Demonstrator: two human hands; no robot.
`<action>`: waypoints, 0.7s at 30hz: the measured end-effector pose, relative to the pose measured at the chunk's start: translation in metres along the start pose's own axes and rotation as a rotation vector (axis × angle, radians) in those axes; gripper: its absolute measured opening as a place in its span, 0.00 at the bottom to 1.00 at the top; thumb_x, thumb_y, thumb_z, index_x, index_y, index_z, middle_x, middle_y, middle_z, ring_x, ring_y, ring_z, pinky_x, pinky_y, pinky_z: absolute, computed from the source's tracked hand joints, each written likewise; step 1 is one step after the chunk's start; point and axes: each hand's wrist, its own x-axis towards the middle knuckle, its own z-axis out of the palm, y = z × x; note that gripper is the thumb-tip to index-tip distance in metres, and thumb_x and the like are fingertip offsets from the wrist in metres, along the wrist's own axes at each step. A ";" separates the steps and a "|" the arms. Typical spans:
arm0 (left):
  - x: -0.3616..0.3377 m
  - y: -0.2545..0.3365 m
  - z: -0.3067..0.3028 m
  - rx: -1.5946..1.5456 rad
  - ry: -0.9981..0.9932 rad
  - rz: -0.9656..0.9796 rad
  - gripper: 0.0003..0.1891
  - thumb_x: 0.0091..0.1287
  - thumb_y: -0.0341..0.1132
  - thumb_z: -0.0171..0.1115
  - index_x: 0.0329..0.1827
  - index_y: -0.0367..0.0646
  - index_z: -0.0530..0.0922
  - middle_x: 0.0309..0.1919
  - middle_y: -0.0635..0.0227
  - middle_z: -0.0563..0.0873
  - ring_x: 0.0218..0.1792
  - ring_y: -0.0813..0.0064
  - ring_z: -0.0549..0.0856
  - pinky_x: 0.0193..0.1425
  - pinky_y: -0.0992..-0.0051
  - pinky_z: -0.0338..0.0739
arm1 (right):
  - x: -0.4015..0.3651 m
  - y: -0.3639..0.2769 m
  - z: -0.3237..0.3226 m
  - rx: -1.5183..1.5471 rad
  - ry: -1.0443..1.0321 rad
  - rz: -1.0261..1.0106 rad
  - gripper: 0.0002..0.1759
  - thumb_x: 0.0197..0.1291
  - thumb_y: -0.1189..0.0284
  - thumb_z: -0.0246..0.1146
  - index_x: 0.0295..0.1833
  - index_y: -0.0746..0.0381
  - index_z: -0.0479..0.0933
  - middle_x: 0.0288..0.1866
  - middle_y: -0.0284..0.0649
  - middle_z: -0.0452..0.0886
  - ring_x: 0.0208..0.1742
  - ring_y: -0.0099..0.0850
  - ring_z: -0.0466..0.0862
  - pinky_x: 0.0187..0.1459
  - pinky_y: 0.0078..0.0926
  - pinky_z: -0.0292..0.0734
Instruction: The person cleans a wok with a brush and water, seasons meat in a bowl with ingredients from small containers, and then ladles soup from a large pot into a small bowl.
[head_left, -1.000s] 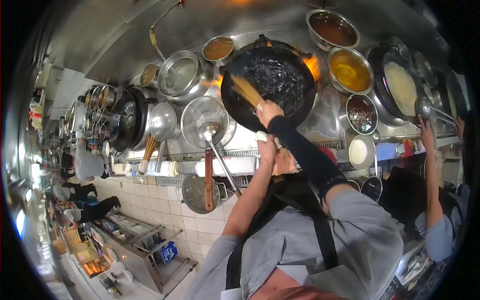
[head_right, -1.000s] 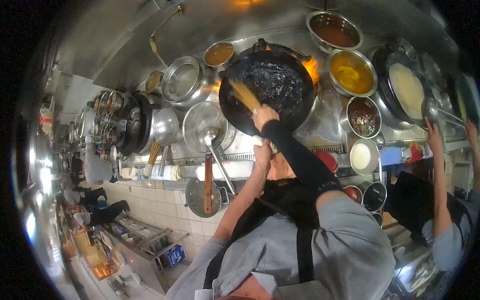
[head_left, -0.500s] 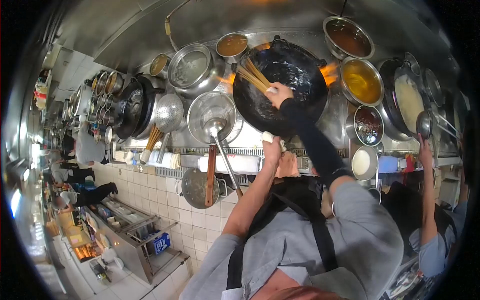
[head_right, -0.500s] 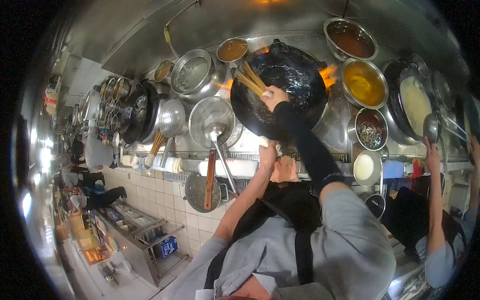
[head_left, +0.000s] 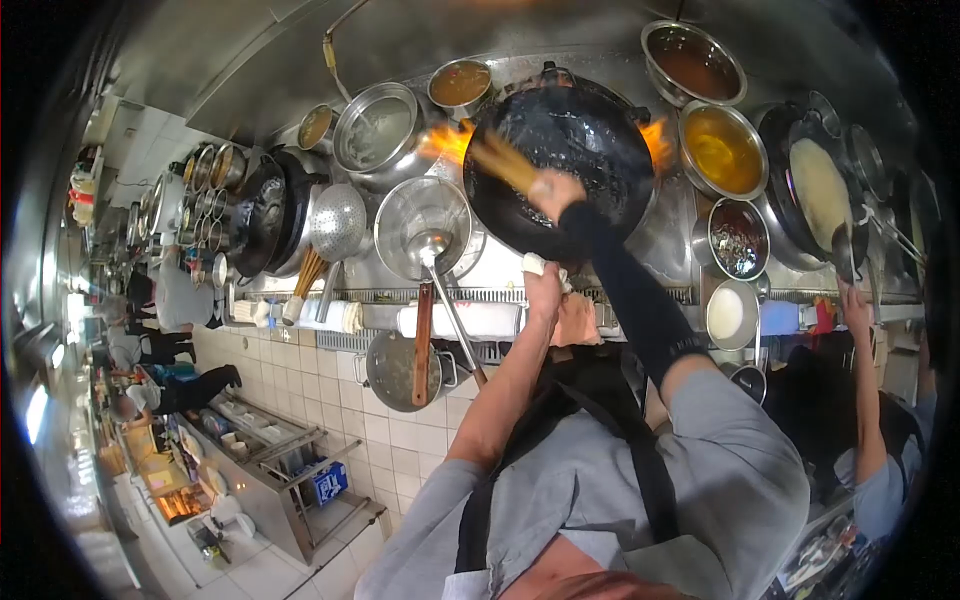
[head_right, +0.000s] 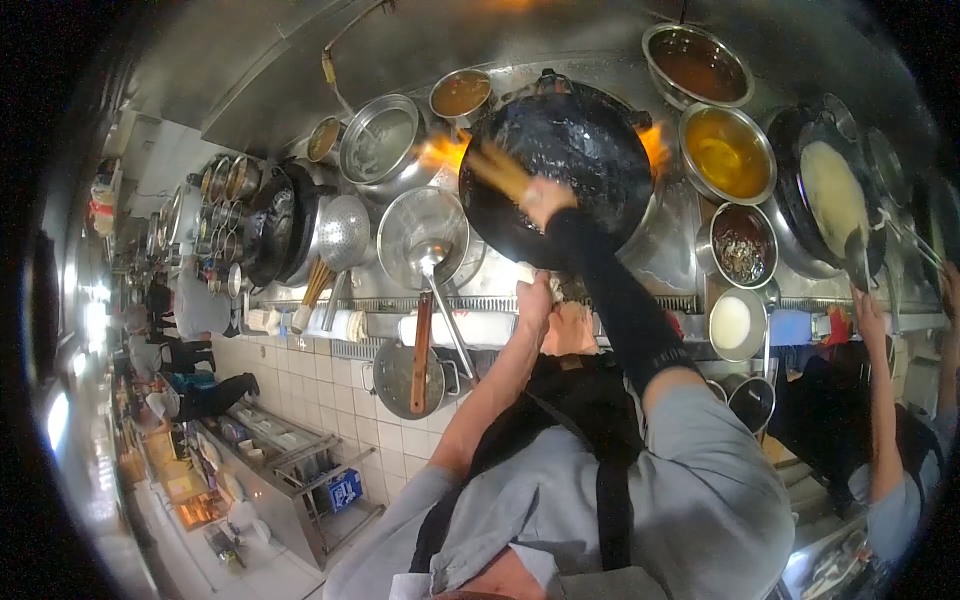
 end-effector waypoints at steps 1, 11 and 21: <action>0.004 0.004 0.003 -0.022 -0.009 0.003 0.09 0.72 0.32 0.60 0.49 0.38 0.73 0.33 0.63 0.82 0.24 0.73 0.82 0.18 0.72 0.76 | -0.032 -0.007 -0.007 -0.001 -0.107 -0.045 0.18 0.55 0.59 0.72 0.50 0.54 0.85 0.46 0.51 0.89 0.49 0.54 0.88 0.52 0.48 0.83; 0.001 0.009 0.007 0.003 0.006 0.024 0.10 0.72 0.35 0.61 0.49 0.39 0.77 0.31 0.66 0.83 0.23 0.74 0.82 0.18 0.72 0.75 | 0.030 -0.015 -0.013 0.200 0.004 0.218 0.24 0.61 0.63 0.72 0.61 0.61 0.83 0.43 0.54 0.89 0.44 0.51 0.89 0.46 0.44 0.84; -0.001 0.009 0.008 -0.046 -0.015 0.069 0.07 0.71 0.31 0.59 0.46 0.39 0.75 0.30 0.66 0.81 0.20 0.74 0.80 0.14 0.73 0.72 | 0.011 0.004 -0.023 -0.134 -0.141 -0.144 0.16 0.53 0.68 0.73 0.49 0.56 0.87 0.41 0.48 0.90 0.42 0.47 0.90 0.46 0.45 0.83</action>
